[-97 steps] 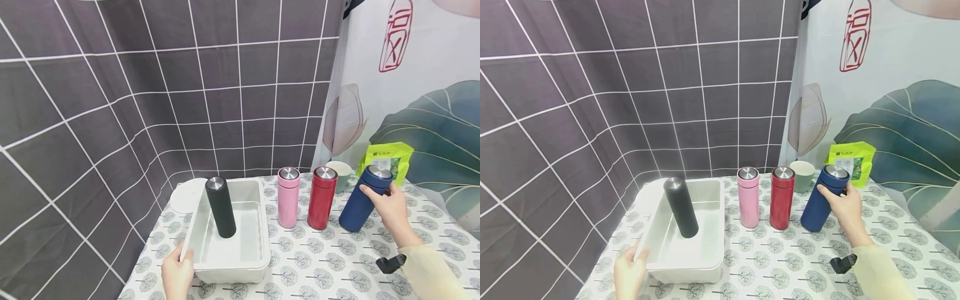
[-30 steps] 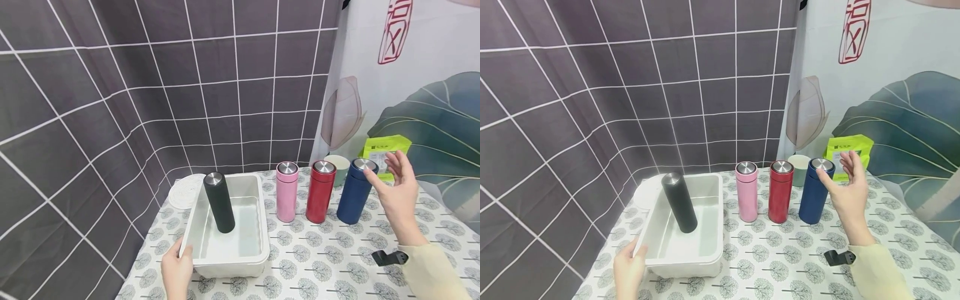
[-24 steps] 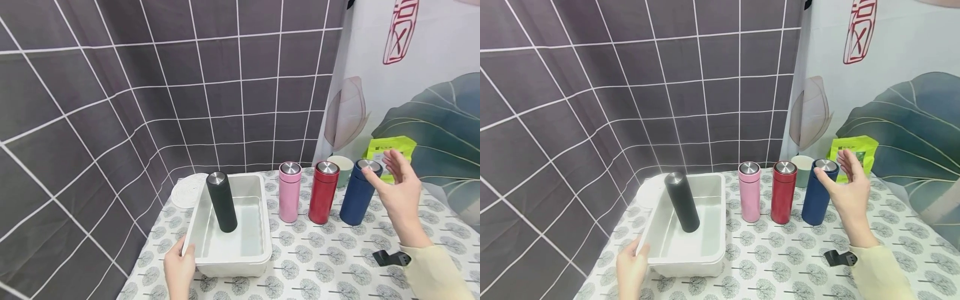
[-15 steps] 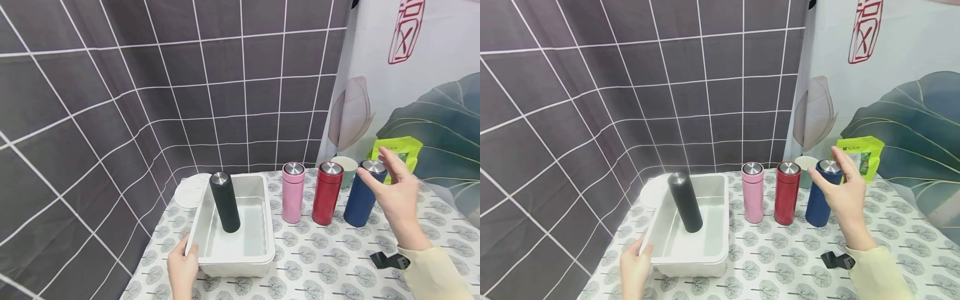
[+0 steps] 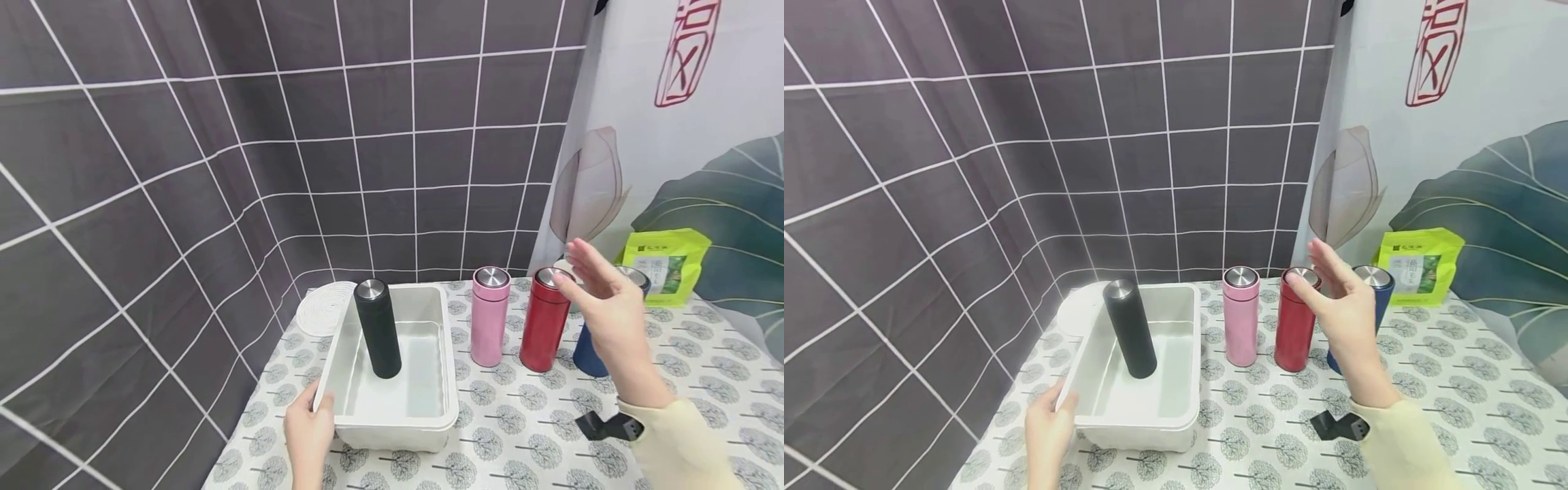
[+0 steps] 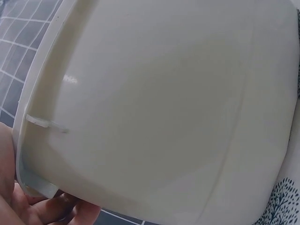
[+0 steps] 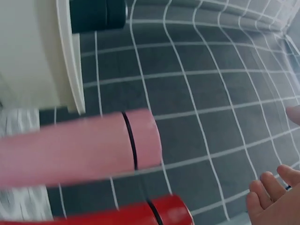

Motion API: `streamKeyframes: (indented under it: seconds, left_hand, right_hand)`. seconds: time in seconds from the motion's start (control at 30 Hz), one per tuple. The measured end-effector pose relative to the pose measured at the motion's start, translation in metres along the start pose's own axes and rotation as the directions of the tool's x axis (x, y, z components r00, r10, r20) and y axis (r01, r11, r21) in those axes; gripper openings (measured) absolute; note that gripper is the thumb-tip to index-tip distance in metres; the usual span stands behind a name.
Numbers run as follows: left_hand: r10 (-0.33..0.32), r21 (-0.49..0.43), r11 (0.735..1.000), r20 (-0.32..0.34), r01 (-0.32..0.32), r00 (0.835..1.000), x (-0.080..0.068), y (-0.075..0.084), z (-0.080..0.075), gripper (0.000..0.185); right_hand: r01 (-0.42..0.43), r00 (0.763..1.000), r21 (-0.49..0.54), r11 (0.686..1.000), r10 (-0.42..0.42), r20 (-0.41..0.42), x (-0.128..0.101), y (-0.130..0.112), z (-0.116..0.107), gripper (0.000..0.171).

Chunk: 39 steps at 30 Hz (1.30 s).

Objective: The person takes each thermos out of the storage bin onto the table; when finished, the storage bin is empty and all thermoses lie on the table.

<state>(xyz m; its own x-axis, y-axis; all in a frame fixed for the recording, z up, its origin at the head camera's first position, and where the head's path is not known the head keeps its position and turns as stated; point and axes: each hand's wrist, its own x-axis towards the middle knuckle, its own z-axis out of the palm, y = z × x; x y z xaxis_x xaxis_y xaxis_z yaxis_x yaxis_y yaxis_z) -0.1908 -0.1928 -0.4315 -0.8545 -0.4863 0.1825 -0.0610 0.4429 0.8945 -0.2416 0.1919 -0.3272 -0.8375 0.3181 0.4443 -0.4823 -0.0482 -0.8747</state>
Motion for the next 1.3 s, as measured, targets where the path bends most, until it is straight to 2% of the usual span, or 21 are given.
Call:
streamKeyframes:
  seconds: [0.1, 0.3, 0.4, 0.57, 0.73, 1.07, 1.3]
  left_hand:
    - [0.0, 0.004, 1.0, 0.003, 0.0, 1.0, 0.0, 0.0, 0.0, 0.036]
    - [0.007, -0.008, 1.0, -0.01, -0.008, 1.0, -0.001, 0.001, 0.001, 0.036]
    - [0.008, -0.008, 1.0, -0.011, -0.008, 1.0, -0.002, 0.0, 0.002, 0.036]
    - [0.014, -0.008, 1.0, -0.015, -0.014, 1.0, -0.003, -0.001, 0.001, 0.035]
    - [0.022, -0.005, 1.0, -0.022, -0.022, 1.0, -0.003, 0.0, 0.0, 0.035]
    - [0.019, 0.003, 1.0, -0.026, -0.019, 0.999, -0.004, -0.001, 0.001, 0.035]
    - [0.02, -0.016, 1.0, -0.03, -0.02, 0.999, -0.002, -0.002, 0.0, 0.035]
  right_hand:
    - [0.006, 0.997, 0.053, 0.999, -0.009, 0.071, -0.002, 0.005, 0.012, 0.062]
    - [0.019, 0.973, -0.048, 0.999, -0.008, 0.232, -0.01, 0.02, 0.03, 0.064]
    - [0.004, 0.96, -0.015, 1.0, 0.0, 0.282, -0.014, 0.027, 0.035, 0.065]
    - [-0.019, 0.948, 0.032, 0.999, 0.008, 0.318, -0.017, 0.034, 0.047, 0.064]
    - [-0.058, 0.929, -0.025, 0.998, 0.064, 0.365, -0.016, 0.04, 0.063, 0.067]
    - [-0.206, 0.856, -0.09, 0.974, 0.224, 0.466, -0.009, 0.05, 0.093, 0.071]
    - [-0.261, 0.81, -0.144, 0.955, 0.297, 0.506, -0.002, 0.054, 0.114, 0.074]
